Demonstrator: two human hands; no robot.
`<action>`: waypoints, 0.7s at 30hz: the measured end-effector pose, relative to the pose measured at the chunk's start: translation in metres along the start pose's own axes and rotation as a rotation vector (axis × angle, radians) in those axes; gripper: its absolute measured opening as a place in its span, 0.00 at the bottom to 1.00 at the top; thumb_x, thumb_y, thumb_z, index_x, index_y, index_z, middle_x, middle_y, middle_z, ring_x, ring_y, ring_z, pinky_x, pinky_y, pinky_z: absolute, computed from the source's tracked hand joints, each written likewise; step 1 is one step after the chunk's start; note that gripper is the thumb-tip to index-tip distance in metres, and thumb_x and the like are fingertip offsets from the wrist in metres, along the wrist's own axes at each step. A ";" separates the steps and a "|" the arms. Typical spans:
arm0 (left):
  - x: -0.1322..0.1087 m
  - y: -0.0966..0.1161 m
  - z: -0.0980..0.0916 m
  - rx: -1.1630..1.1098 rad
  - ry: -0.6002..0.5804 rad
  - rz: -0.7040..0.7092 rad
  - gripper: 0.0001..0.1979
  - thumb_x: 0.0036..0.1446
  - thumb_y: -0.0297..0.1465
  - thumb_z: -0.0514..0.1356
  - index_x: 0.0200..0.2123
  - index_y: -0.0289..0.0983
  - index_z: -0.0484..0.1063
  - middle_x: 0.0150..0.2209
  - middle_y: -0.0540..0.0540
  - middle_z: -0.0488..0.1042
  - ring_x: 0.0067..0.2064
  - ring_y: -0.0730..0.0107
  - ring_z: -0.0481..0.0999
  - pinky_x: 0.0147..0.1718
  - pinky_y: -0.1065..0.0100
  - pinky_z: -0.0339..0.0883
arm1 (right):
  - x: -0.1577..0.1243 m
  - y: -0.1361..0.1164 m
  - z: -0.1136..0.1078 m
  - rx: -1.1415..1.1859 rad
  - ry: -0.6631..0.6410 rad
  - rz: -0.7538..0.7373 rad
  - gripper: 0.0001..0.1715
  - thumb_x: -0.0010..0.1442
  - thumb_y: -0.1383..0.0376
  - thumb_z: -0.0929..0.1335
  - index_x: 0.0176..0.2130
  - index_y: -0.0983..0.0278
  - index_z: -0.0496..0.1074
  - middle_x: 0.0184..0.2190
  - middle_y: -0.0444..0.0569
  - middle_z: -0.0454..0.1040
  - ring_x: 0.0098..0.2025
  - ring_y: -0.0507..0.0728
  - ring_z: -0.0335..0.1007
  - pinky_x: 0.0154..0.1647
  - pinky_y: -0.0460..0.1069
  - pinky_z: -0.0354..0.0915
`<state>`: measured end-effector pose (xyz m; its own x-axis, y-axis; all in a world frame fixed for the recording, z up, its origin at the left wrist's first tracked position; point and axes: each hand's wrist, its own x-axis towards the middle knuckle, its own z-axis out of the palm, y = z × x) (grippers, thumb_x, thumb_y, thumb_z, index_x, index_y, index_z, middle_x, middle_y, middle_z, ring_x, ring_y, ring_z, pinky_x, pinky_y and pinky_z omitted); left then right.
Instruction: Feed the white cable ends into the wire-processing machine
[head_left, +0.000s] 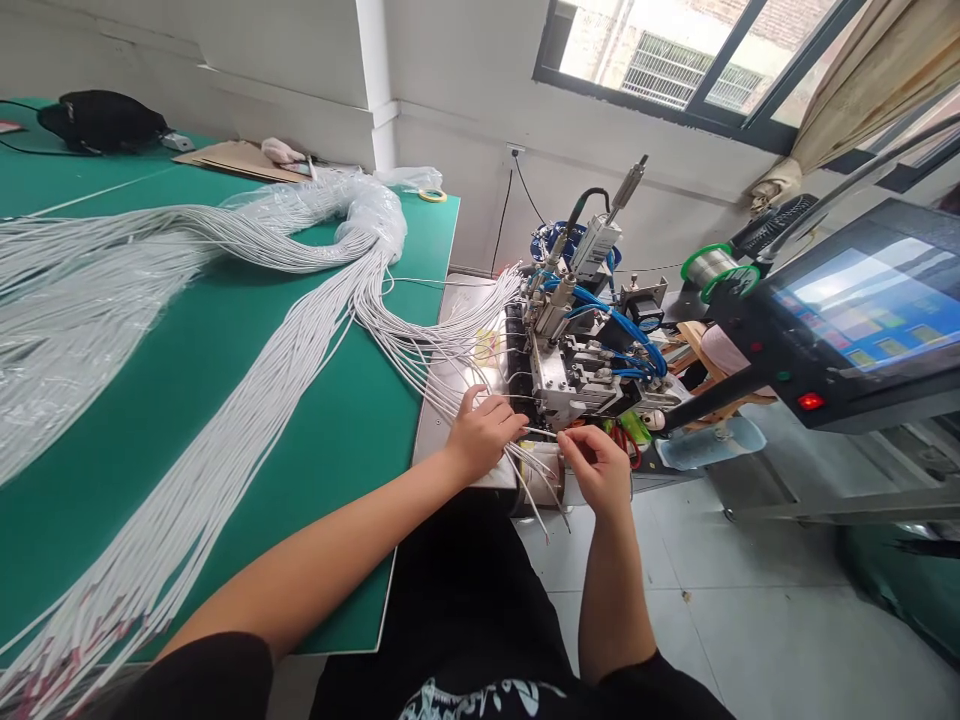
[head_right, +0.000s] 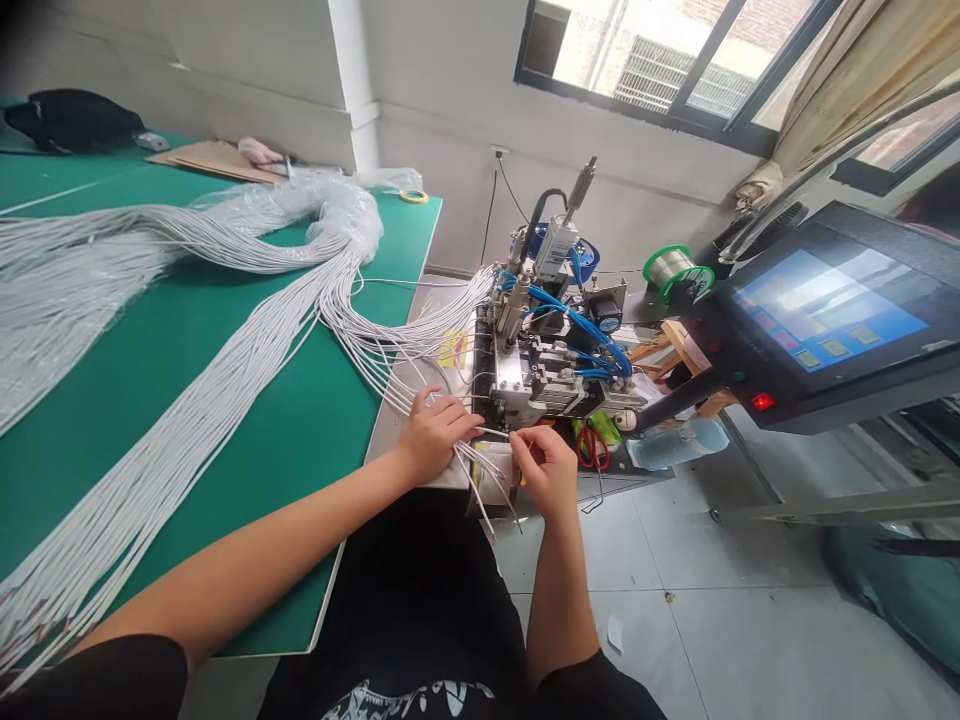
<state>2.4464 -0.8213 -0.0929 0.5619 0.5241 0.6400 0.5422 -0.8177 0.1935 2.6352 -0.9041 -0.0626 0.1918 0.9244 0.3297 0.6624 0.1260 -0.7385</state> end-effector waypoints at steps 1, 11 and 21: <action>0.000 0.000 -0.001 -0.013 0.018 -0.001 0.09 0.66 0.32 0.53 0.39 0.41 0.73 0.33 0.51 0.76 0.42 0.70 0.73 0.57 0.56 0.47 | 0.002 0.003 0.000 0.013 0.024 0.030 0.14 0.60 0.56 0.68 0.31 0.64 0.72 0.28 0.47 0.71 0.28 0.52 0.63 0.29 0.48 0.59; -0.002 -0.004 0.003 -0.060 -0.009 0.114 0.12 0.62 0.23 0.51 0.38 0.42 0.73 0.30 0.54 0.77 0.39 0.74 0.73 0.56 0.59 0.47 | 0.015 0.014 0.020 0.248 0.074 0.144 0.17 0.59 0.53 0.67 0.32 0.65 0.72 0.29 0.47 0.72 0.32 0.53 0.66 0.35 0.47 0.61; -0.002 -0.004 0.006 0.011 -0.078 0.058 0.18 0.56 0.20 0.53 0.45 0.44 0.71 0.30 0.50 0.73 0.39 0.67 0.70 0.52 0.56 0.49 | 0.024 0.038 0.015 -0.012 -0.045 0.115 0.17 0.56 0.54 0.66 0.28 0.66 0.71 0.24 0.46 0.69 0.28 0.52 0.61 0.31 0.47 0.57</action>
<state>2.4469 -0.8176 -0.0989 0.6393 0.4931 0.5900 0.5139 -0.8448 0.1492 2.6539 -0.8722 -0.0914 0.2344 0.9477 0.2167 0.6467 0.0144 -0.7626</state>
